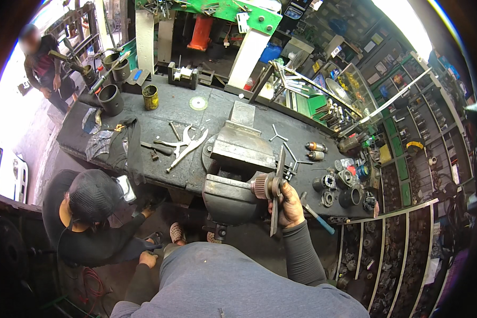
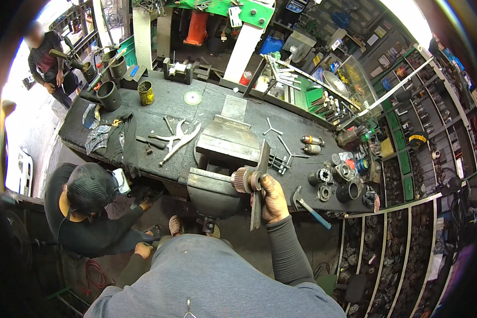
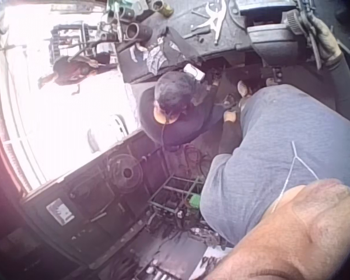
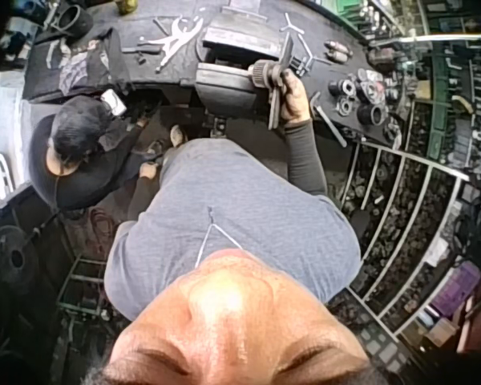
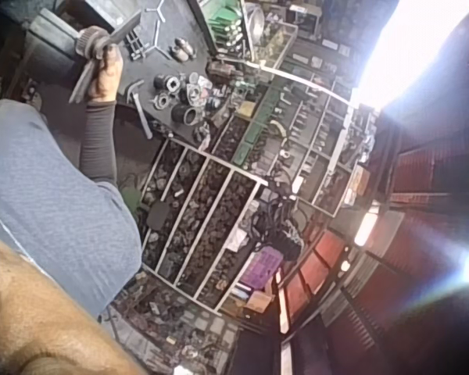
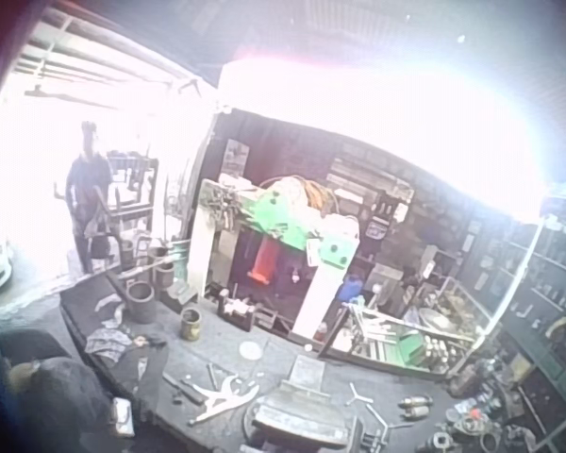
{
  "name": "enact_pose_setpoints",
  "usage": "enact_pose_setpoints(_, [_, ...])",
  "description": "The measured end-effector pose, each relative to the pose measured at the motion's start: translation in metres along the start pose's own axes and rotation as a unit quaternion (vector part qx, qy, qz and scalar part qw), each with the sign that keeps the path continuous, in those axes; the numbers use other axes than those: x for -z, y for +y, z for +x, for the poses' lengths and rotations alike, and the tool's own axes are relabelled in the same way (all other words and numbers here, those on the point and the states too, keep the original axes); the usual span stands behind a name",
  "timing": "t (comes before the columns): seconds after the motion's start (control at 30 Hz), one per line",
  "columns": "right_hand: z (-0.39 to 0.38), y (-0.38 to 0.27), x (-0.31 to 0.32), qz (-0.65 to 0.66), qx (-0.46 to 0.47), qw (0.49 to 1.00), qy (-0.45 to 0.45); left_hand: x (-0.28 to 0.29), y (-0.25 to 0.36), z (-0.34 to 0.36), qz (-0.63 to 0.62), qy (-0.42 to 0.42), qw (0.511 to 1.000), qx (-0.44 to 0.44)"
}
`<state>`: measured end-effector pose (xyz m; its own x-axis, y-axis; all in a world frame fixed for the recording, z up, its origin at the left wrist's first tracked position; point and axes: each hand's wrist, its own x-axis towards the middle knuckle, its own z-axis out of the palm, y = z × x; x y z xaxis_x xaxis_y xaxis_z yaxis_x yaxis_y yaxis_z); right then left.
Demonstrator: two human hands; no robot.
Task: The person uses a hammer and metal bar to press a cylindrical component into a metal block clamped in a vise. They then remove the component, inspect it, and place it on the workbench. A coworker assists by holding the block steady during the pressing operation.
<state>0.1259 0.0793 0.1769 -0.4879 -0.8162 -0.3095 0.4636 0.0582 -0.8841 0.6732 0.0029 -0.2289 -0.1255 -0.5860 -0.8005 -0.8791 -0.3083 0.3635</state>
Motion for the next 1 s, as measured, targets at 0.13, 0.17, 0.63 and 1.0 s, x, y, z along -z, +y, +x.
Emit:
enact_pose_setpoints(0.13, [-0.001,-0.001,-0.001,0.0,-0.003,1.0,0.001,0.004,0.009,-0.011,0.007,0.019,1.0,0.011])
enact_pose_setpoints(0.17, [0.0,-0.001,-0.001,0.0,-0.004,1.0,-0.001,0.006,0.009,-0.013,0.006,0.019,1.0,0.012])
enact_pose_setpoints(0.63, [0.002,0.001,-0.002,0.007,0.01,1.0,-0.009,-0.009,-0.004,-0.01,0.078,0.054,0.995,-0.002])
enact_pose_setpoints(1.0, [0.0,-0.003,-0.004,-0.004,0.012,0.999,-0.031,-0.019,-0.01,0.0,0.048,0.044,0.997,-0.031])
